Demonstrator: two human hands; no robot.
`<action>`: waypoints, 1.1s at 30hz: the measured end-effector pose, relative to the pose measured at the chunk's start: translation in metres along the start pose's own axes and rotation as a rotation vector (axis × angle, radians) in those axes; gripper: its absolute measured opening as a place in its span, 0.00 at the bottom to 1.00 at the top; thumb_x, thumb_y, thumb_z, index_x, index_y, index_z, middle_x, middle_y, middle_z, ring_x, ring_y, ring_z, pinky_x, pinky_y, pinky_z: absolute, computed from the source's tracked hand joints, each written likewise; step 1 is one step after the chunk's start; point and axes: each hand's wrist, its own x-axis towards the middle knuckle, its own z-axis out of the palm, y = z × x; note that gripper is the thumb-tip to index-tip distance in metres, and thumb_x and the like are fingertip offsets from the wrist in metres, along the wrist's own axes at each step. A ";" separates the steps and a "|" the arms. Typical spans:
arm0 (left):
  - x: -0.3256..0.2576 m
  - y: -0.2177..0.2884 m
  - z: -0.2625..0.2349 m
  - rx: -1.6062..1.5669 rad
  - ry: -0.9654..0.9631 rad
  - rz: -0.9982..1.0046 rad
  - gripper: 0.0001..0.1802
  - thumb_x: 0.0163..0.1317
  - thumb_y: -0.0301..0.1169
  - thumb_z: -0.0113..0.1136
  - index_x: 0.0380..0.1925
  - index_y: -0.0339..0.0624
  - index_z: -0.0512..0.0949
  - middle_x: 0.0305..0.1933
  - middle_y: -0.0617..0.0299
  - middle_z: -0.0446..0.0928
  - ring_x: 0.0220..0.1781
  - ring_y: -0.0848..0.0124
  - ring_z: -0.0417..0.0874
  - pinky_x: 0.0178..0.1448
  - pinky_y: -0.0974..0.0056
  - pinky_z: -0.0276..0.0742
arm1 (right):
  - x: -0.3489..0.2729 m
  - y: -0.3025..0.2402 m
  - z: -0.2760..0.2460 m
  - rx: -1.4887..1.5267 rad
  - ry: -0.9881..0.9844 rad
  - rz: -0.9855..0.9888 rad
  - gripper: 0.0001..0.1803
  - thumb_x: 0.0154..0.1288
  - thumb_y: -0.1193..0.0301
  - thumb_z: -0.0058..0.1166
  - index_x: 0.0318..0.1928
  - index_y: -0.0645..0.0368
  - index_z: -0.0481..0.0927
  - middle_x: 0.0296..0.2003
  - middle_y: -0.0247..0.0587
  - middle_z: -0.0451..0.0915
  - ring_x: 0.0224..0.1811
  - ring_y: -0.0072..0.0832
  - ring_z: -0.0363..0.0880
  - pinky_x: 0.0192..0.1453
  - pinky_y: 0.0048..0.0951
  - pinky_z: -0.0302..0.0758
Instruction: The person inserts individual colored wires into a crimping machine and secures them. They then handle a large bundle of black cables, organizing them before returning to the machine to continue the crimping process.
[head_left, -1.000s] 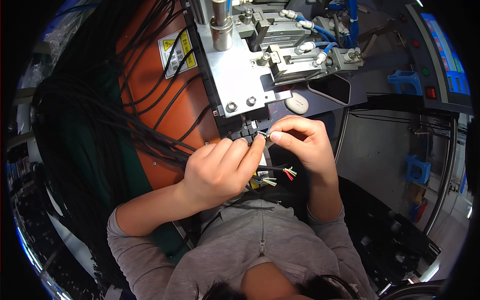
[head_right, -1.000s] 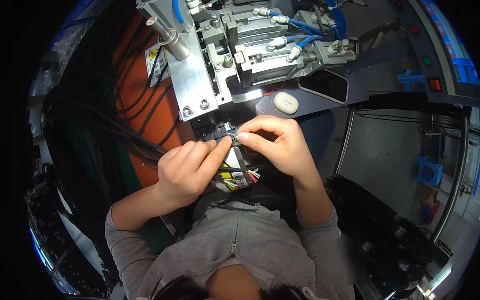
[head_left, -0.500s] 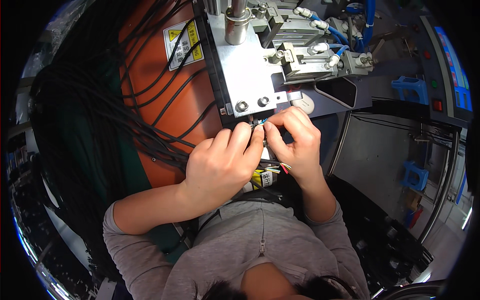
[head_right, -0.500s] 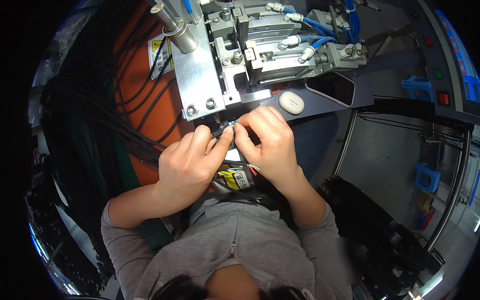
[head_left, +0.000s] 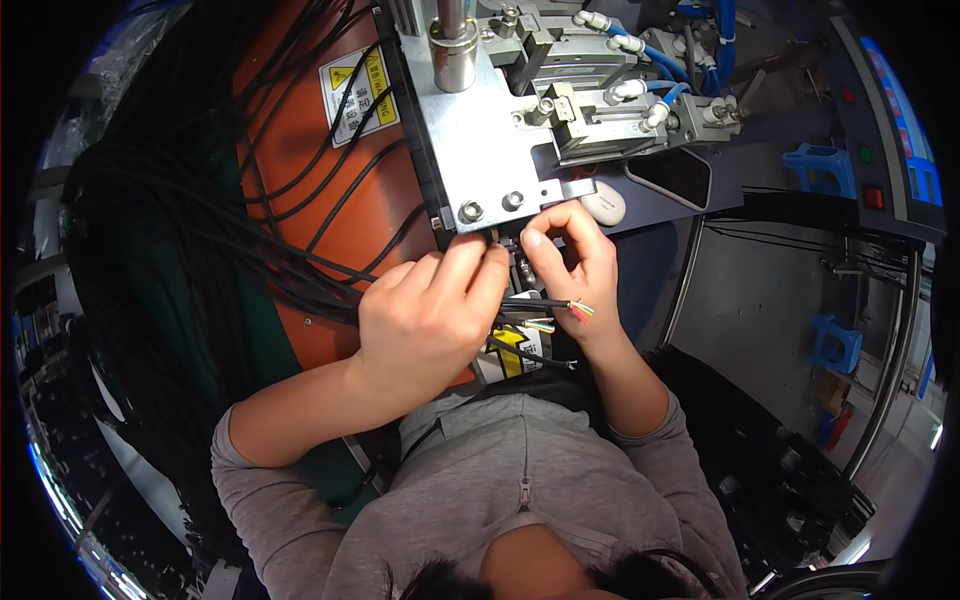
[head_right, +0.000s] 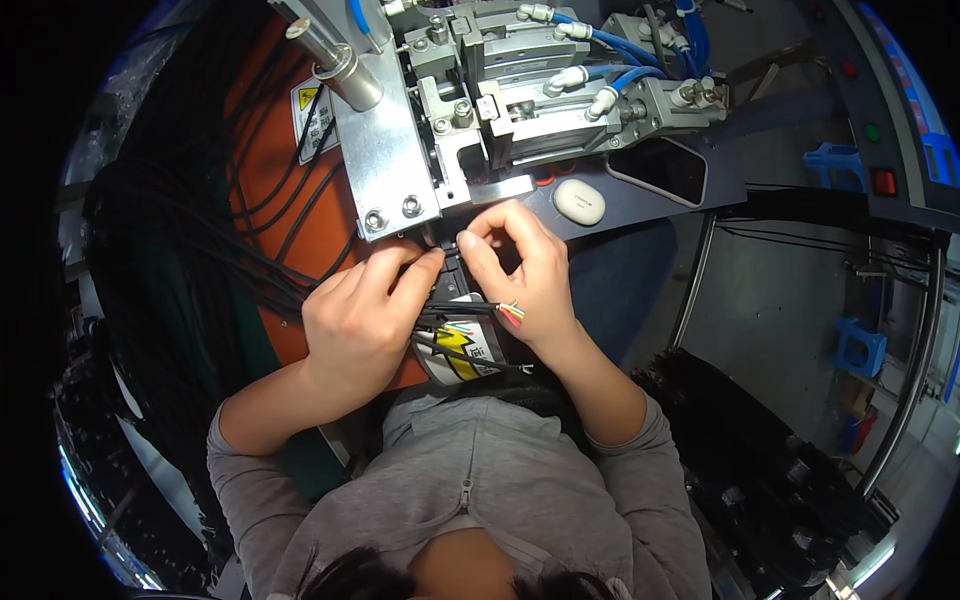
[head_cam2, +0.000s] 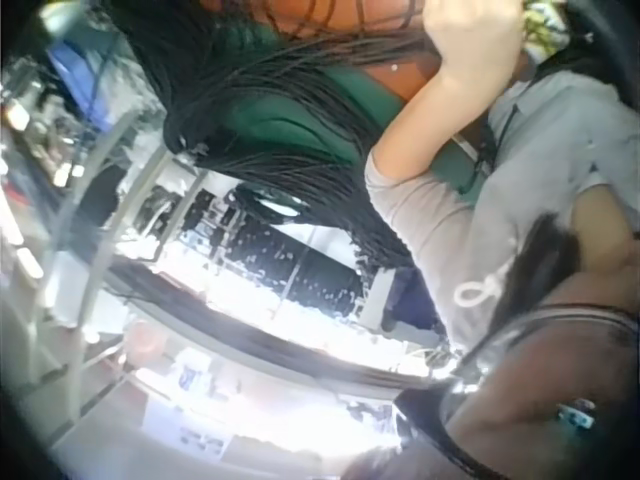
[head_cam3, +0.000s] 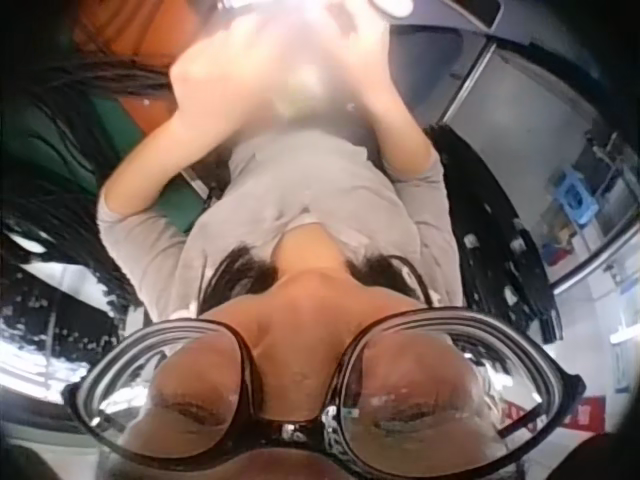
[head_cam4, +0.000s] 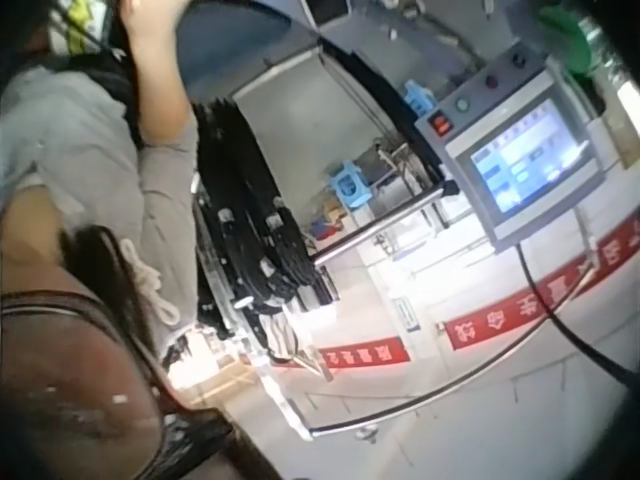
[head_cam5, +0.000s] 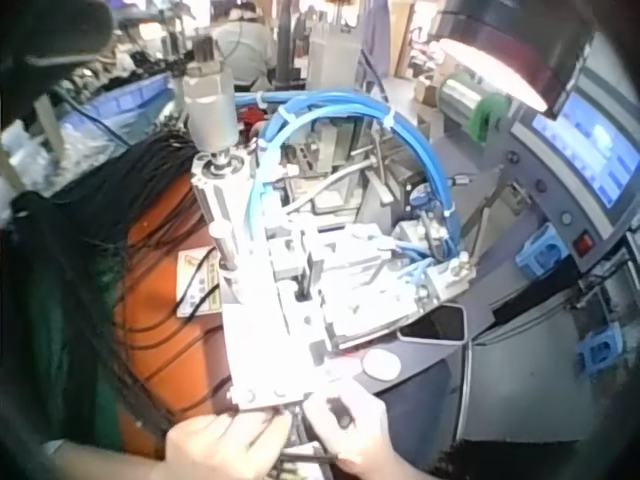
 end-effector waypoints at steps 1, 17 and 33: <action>-0.002 0.001 -0.002 0.000 -0.039 -0.012 0.13 0.45 0.26 0.60 0.35 0.41 0.81 0.28 0.68 0.73 0.23 0.76 0.76 0.24 0.70 0.69 | 0.000 0.003 -0.002 0.010 -0.014 0.043 0.06 0.61 0.74 0.55 0.31 0.65 0.75 0.25 0.34 0.76 0.28 0.17 0.70 0.33 0.20 0.68; 0.006 -0.010 -0.023 -0.496 -0.114 -0.207 0.08 0.51 0.27 0.67 0.32 0.40 0.79 0.24 0.60 0.79 0.26 0.67 0.83 0.27 0.67 0.72 | -0.019 -0.001 -0.077 0.078 -0.560 -0.210 0.15 0.44 0.74 0.71 0.35 0.64 0.84 0.26 0.39 0.81 0.29 0.27 0.75 0.33 0.26 0.70; 0.014 -0.019 -0.046 -0.720 -0.111 -0.141 0.13 0.50 0.18 0.64 0.37 0.36 0.76 0.35 0.55 0.77 0.34 0.61 0.82 0.36 0.64 0.77 | -0.010 -0.011 -0.110 -0.291 -0.361 -0.272 0.08 0.48 0.78 0.66 0.33 0.64 0.85 0.23 0.38 0.79 0.26 0.26 0.75 0.30 0.26 0.69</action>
